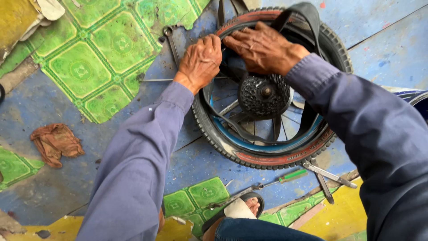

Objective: The person sits on the floor repairing a bicycle wheel. They pull the inner tube out from the rim, work the tube and tire bead around the wheel by hand, and use tire levers lying nearby while pressing the tire back onto the rim.

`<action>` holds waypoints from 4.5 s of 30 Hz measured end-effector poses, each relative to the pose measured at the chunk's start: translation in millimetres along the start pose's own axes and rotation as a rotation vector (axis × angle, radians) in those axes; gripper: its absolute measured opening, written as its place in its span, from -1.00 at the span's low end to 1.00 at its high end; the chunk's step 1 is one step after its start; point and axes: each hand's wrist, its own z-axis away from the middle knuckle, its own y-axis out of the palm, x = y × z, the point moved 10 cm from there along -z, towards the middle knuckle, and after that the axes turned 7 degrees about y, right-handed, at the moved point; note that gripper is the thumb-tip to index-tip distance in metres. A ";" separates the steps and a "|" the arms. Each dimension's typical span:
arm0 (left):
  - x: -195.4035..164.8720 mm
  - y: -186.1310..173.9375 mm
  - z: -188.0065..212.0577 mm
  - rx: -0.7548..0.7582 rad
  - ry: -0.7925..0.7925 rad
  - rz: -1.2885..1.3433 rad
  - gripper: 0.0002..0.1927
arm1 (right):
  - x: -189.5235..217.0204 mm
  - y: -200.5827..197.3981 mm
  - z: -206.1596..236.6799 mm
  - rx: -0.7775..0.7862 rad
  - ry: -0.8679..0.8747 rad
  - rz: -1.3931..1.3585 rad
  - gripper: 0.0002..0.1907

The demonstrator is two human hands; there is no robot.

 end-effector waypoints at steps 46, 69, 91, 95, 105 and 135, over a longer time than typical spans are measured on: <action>-2.1 -5.4 30.3 -0.181 -0.326 0.437 -0.25 | 0.8 3.0 -11.2 0.169 0.104 -0.311 -0.33; 19.8 12.8 41.3 -0.177 -0.581 0.617 -0.52 | 19.5 -35.4 -11.1 -0.071 0.111 -0.151 -0.57; -166.2 -167.4 -19.2 0.048 0.331 0.364 -0.56 | 109.5 -101.0 223.6 -0.325 0.820 -0.365 -0.52; -175.5 -128.0 -20.5 0.025 0.353 0.393 -0.54 | 107.7 -69.5 234.3 -0.508 0.840 -0.327 -0.40; -171.2 -115.3 -17.9 -0.093 0.360 0.175 -0.45 | 68.8 -12.7 207.7 -0.249 0.936 -0.572 -0.49; -206.7 -132.8 -18.6 -0.100 0.540 0.100 -0.69 | 103.1 -45.4 225.2 -0.448 0.924 -0.335 -0.32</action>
